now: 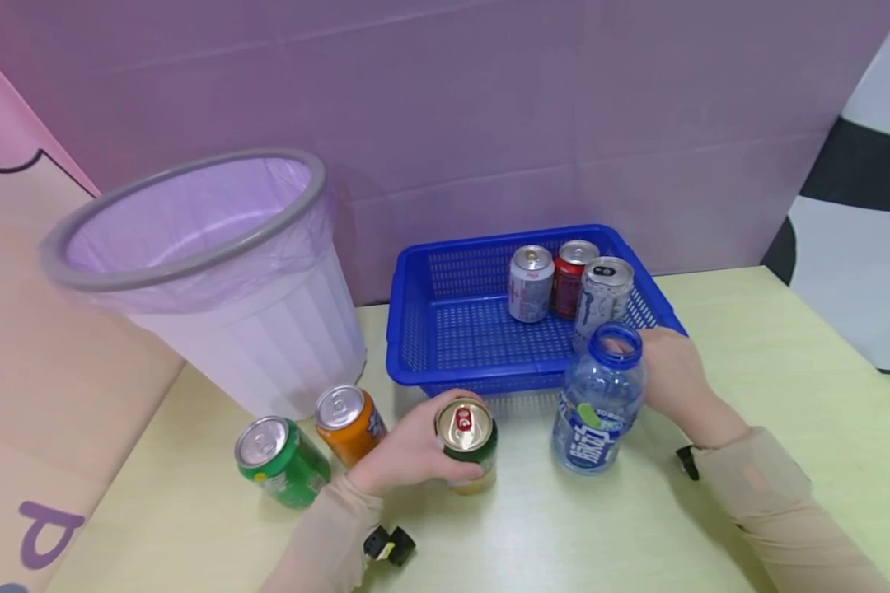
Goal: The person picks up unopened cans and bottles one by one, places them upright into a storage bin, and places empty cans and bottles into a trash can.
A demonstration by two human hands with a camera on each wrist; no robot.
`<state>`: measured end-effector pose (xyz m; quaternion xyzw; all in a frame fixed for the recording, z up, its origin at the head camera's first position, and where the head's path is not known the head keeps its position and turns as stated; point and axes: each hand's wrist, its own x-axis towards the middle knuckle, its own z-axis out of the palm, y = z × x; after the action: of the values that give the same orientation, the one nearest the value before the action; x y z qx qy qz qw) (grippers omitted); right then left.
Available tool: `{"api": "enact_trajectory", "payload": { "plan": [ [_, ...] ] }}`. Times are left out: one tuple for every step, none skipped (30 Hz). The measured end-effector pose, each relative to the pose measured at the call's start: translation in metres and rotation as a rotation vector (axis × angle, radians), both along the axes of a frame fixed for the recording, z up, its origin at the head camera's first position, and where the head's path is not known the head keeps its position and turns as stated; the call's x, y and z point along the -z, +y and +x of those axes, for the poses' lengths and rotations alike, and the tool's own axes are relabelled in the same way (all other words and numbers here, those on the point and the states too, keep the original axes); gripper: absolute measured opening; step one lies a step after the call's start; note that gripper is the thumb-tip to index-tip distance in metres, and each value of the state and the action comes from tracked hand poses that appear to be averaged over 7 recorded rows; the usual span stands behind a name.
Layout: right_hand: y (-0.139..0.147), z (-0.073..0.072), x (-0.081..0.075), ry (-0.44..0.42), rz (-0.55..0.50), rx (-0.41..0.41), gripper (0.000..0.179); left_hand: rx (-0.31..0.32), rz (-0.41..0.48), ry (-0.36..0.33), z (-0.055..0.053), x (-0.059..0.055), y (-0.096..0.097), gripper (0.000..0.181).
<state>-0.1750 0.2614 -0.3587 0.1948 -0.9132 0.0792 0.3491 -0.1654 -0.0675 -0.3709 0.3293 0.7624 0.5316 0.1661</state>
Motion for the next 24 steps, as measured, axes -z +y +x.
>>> {"api": "enact_trajectory", "payload": {
  "plan": [
    [0.0001,0.0002,-0.0001,-0.003,-0.002,0.002,0.022,-0.002,0.001,-0.001,0.0,0.0002,0.0001,0.065],
    [0.0002,0.0003,-0.0002,-0.006,-0.003,0.003,0.022,-0.004,0.001,-0.004,0.0001,0.0003,0.0002,0.065],
    [0.0003,0.0004,-0.0002,-0.009,-0.002,0.005,0.022,-0.006,0.002,-0.005,0.0003,0.0004,0.0003,0.064],
    [0.0003,0.0006,-0.0003,-0.009,-0.001,0.005,0.021,-0.009,0.005,-0.007,0.0006,0.0004,0.0004,0.064],
    [0.0002,0.0007,-0.0004,-0.01,0.0,0.005,0.021,-0.013,0.006,-0.009,0.0011,0.0005,0.0007,0.065],
    [0.0,0.0007,-0.0005,-0.011,0.001,0.005,0.02,-0.02,0.006,-0.006,0.0017,0.0006,0.0008,0.064],
    [-0.0002,0.0007,-0.0005,-0.01,0.004,0.005,0.02,-0.027,0.005,-0.007,0.0026,0.0004,0.001,0.064],
    [-0.0003,0.0006,-0.0005,-0.01,0.007,0.006,0.019,-0.035,0.006,-0.008,0.0035,0.0002,0.0012,0.064],
    [-0.0005,0.0005,-0.0004,-0.009,0.009,0.005,0.019,-0.042,0.008,-0.009,0.0046,-0.0002,0.0014,0.064],
    [-0.0005,0.0002,-0.0001,-0.009,0.01,0.008,0.019,-0.052,0.008,-0.01,0.0056,-0.0004,0.0017,0.063],
    [-0.0004,-0.0001,0.0002,-0.009,0.009,0.009,0.019,-0.062,0.005,-0.01,0.0065,-0.0006,0.0021,0.063],
    [-0.0004,-0.0005,0.0006,-0.007,0.008,0.008,0.019,-0.072,0.005,-0.013,0.0074,-0.0009,0.0023,0.063],
    [-0.0004,-0.0007,0.001,-0.005,0.007,0.007,0.02,-0.079,0.009,-0.02,0.0081,-0.0012,0.0026,0.063],
    [-0.0002,-0.0011,0.0014,-0.003,0.006,0.005,0.021,-0.085,0.012,-0.025,0.0086,-0.0013,0.0028,0.062],
    [0.0,-0.0014,0.0017,0.001,0.004,0.003,0.021,-0.091,0.014,-0.028,0.0089,-0.0015,0.003,0.062],
    [0.0002,-0.0017,0.0019,0.005,0.003,0.002,0.021,-0.097,0.013,-0.03,0.009,-0.0016,0.0032,0.062],
    [0.0004,-0.002,0.0021,0.011,0.003,-0.001,0.022,-0.102,0.014,-0.035,0.0091,-0.0019,0.0032,0.062],
    [0.0007,-0.0022,0.0023,0.015,0.003,-0.003,0.022,-0.106,0.016,-0.038,0.0091,-0.0025,0.0031,0.062],
    [0.0009,-0.0023,0.0024,0.018,0.003,-0.006,0.022,-0.109,0.015,-0.039,0.0091,-0.003,0.003,0.062],
    [0.0013,-0.0025,0.0024,0.02,0.004,-0.006,0.022,-0.113,0.015,-0.039,0.0091,-0.0037,0.0029,0.062],
    [0.0013,-0.0023,0.0024,0.022,0.002,-0.01,0.022,-0.117,0.013,-0.038,0.0091,-0.0043,0.0028,0.062],
    [0.0013,-0.0021,0.0023,0.025,0.002,-0.012,0.022,-0.12,0.013,-0.04,0.0091,-0.005,0.0027,0.062],
    [0.0014,-0.0019,0.0022,0.025,0.0,-0.012,0.022,-0.122,0.016,-0.041,0.0091,-0.0058,0.0027,0.062],
    [0.0014,-0.0016,0.002,0.024,-0.002,-0.011,0.021,-0.124,0.019,-0.041,0.009,-0.0063,0.0028,0.062]
  ]
}}
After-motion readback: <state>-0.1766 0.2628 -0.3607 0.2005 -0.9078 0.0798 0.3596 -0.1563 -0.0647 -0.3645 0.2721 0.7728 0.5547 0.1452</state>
